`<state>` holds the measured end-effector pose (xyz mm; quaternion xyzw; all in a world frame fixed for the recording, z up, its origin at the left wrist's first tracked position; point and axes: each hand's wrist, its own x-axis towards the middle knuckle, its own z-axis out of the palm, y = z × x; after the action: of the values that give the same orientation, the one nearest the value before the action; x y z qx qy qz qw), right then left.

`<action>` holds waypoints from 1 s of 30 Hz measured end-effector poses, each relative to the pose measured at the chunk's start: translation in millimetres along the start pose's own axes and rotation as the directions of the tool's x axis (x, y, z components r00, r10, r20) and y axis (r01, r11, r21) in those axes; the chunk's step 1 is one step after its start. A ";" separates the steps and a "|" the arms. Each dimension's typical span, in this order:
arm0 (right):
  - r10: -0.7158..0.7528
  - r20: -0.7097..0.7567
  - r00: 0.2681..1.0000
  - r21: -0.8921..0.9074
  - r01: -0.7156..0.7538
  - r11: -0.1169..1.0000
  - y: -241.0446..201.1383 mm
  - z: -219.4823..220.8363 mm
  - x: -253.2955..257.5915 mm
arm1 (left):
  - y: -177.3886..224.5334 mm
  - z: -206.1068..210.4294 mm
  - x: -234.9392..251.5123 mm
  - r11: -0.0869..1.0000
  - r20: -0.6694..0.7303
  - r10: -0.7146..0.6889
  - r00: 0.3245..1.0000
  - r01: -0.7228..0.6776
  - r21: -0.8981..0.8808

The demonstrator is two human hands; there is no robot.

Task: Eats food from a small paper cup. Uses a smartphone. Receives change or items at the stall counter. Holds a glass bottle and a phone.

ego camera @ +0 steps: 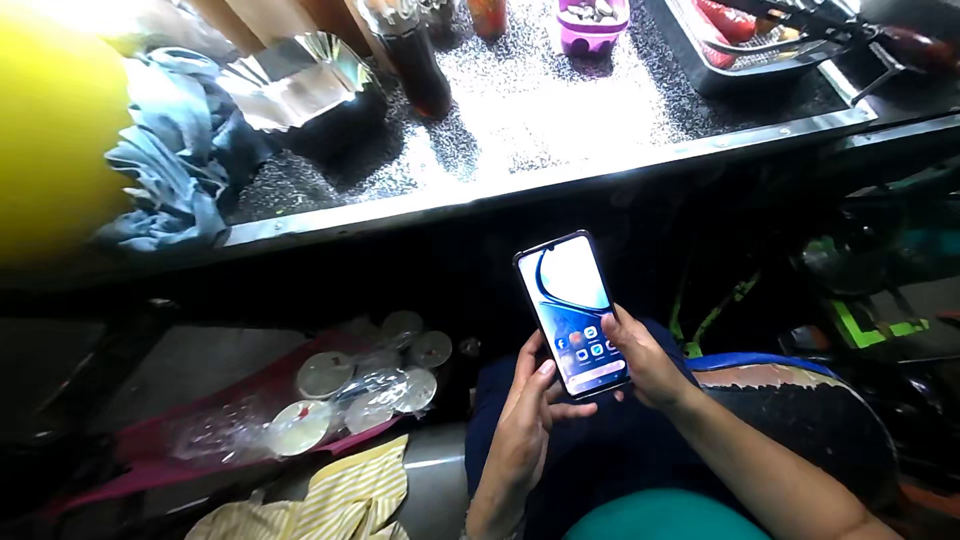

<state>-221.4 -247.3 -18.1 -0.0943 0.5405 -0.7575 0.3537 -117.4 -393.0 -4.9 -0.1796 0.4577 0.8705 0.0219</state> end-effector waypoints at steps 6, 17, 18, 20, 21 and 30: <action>-0.216 -0.030 0.976 -0.214 0.205 0.955 6.4 3.5 0.4 | -3.2 3.6 -2.1 0.999 -0.075 0.046 0.996 -0.046 0.003; -0.196 -0.028 0.980 -0.185 0.187 0.965 -3.0 -1.7 1.5 | -4.6 2.1 -3.5 0.999 -0.090 0.044 0.995 -0.044 0.005; -0.198 -0.032 0.980 -0.188 0.188 0.964 -3.0 -1.6 1.5 | -4.6 2.3 -3.5 0.999 -0.088 0.045 0.995 -0.045 0.000; -0.194 -0.045 0.980 -0.188 0.183 0.965 -2.3 -0.6 2.0 | -4.4 2.4 -3.8 0.999 -0.092 0.045 0.995 -0.045 -0.007; -0.194 -0.049 0.980 -0.189 0.182 0.965 -2.1 -0.3 2.3 | -4.6 2.7 -3.7 0.999 -0.095 0.045 0.994 -0.046 -0.007; -0.169 -0.025 0.985 -0.163 0.162 0.973 -3.0 -2.6 3.1 | -3.6 0.9 -3.3 0.999 -0.103 0.035 0.994 -0.036 -0.006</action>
<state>-226.3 -246.9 -17.2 -0.1527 0.5966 -0.7401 0.2702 -113.9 -389.8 -6.2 -0.2163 0.4579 0.8621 -0.0179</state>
